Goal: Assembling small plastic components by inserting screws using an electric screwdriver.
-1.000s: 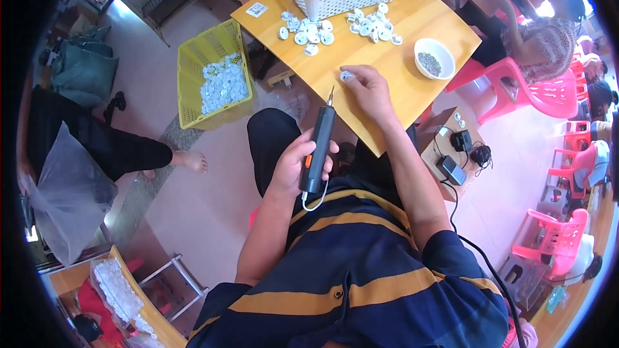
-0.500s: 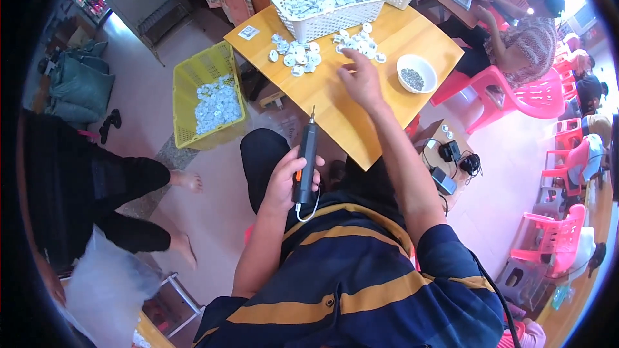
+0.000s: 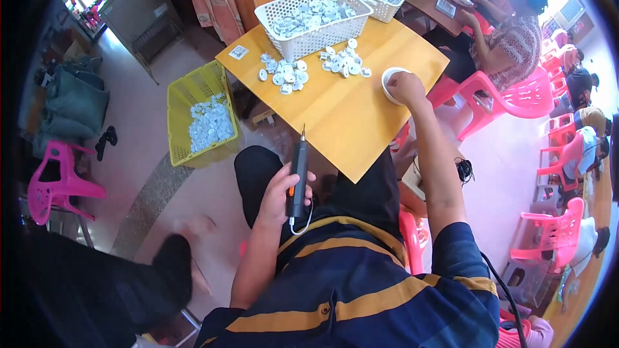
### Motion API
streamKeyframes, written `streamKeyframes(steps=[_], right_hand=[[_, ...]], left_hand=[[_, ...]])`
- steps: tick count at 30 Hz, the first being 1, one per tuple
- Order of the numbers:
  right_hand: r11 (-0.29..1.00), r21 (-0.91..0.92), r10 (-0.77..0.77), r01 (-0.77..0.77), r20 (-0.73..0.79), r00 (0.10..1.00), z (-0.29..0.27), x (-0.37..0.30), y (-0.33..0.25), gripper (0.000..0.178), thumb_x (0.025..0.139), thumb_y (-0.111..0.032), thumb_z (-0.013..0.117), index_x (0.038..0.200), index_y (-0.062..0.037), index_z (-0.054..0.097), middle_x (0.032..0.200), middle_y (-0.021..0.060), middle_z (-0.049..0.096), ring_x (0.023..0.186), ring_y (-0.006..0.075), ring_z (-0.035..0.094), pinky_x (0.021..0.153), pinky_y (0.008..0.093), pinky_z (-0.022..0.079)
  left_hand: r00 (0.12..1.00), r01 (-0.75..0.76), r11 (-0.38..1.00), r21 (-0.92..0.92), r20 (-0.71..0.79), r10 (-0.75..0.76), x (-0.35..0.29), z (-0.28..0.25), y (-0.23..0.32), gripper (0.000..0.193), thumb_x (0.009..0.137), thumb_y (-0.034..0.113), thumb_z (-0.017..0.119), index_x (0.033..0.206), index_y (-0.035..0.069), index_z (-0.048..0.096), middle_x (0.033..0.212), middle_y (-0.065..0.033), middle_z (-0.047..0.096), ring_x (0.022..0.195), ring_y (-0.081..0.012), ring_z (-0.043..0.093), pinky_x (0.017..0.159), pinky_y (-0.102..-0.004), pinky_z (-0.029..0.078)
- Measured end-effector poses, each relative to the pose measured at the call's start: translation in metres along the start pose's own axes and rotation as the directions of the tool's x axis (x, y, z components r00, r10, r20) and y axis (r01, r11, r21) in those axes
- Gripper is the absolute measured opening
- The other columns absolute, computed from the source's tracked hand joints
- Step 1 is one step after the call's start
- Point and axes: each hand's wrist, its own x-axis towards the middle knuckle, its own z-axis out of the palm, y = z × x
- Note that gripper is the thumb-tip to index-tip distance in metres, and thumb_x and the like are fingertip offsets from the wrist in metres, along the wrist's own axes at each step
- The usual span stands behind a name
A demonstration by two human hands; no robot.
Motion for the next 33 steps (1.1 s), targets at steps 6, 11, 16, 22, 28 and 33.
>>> streamKeyframes(steps=[6,11,16,22,28,33], right_hand=[[0.999,-0.005,0.050,-0.050,-0.017,0.999,0.009,0.002,0.000,0.016,0.081,-0.025,0.069,0.088,-0.0127,0.077,0.090,0.0145,0.074,0.086,0.0347,0.071,0.079,0.0443,0.057],[0.998,-0.046,0.048,-0.049,-0.032,0.998,0.008,0.000,0.000,0.021,0.083,-0.027,0.069,0.092,-0.0093,0.076,0.092,0.0172,0.074,0.087,0.0364,0.071,0.079,0.0449,0.057],[0.971,0.236,0.083,-0.029,-0.222,0.971,-0.012,-0.010,-0.008,0.020,0.087,-0.023,0.070,0.093,-0.0046,0.073,0.089,0.0162,0.073,0.082,0.0306,0.071,0.076,0.0394,0.056],[0.411,0.911,0.210,-0.011,-0.083,0.974,-0.023,-0.043,-0.054,0.012,0.093,-0.014,0.070,0.100,-0.0054,0.067,0.085,0.0013,0.068,0.071,0.0109,0.065,0.062,0.0249,0.050],[0.026,0.988,0.076,-0.154,0.152,0.986,0.029,-0.084,-0.107,0.012,0.094,-0.010,0.069,0.104,-0.0054,0.067,0.088,0.0006,0.069,0.070,0.0085,0.063,0.060,0.0225,0.048],[-0.063,0.954,-0.113,-0.294,0.286,0.951,0.052,-0.103,-0.135,0.013,0.096,-0.009,0.068,0.107,-0.0017,0.067,0.088,0.0038,0.070,0.071,0.0095,0.062,0.068,0.0226,0.052]], left_hand=[[1.000,0.008,1.000,0.000,0.001,-0.008,0.000,-0.002,-0.003,0.044,0.098,0.012,0.051,0.139,-0.001,0.043,0.109,-0.0161,0.064,0.076,-0.0199,0.068,0.063,-0.0325,0.060],[1.000,0.011,1.000,0.004,0.024,-0.012,0.000,0.000,-0.002,0.047,0.098,0.013,0.052,0.142,-0.001,0.042,0.109,-0.0152,0.064,0.077,-0.0201,0.069,0.064,-0.0325,0.060],[1.000,0.006,1.000,-0.012,0.022,-0.006,0.000,-0.001,-0.003,0.049,0.098,0.014,0.053,0.144,-0.001,0.040,0.109,-0.0153,0.064,0.077,-0.0202,0.069,0.063,-0.0322,0.060],[0.999,0.007,1.000,-0.019,0.032,-0.006,0.000,0.000,-0.002,0.050,0.098,0.014,0.053,0.144,-0.001,0.040,0.110,-0.0156,0.064,0.077,-0.0202,0.069,0.063,-0.0316,0.060],[0.998,0.009,1.000,-0.011,0.055,-0.009,-0.002,0.006,0.000,0.050,0.096,0.013,0.054,0.142,-0.001,0.041,0.110,-0.0155,0.064,0.077,-0.0197,0.069,0.063,-0.0307,0.060],[0.999,0.002,1.000,0.024,0.048,-0.003,-0.003,0.010,0.002,0.050,0.095,0.012,0.054,0.141,-0.001,0.041,0.110,-0.0150,0.064,0.078,-0.0188,0.068,0.064,-0.0297,0.060]])
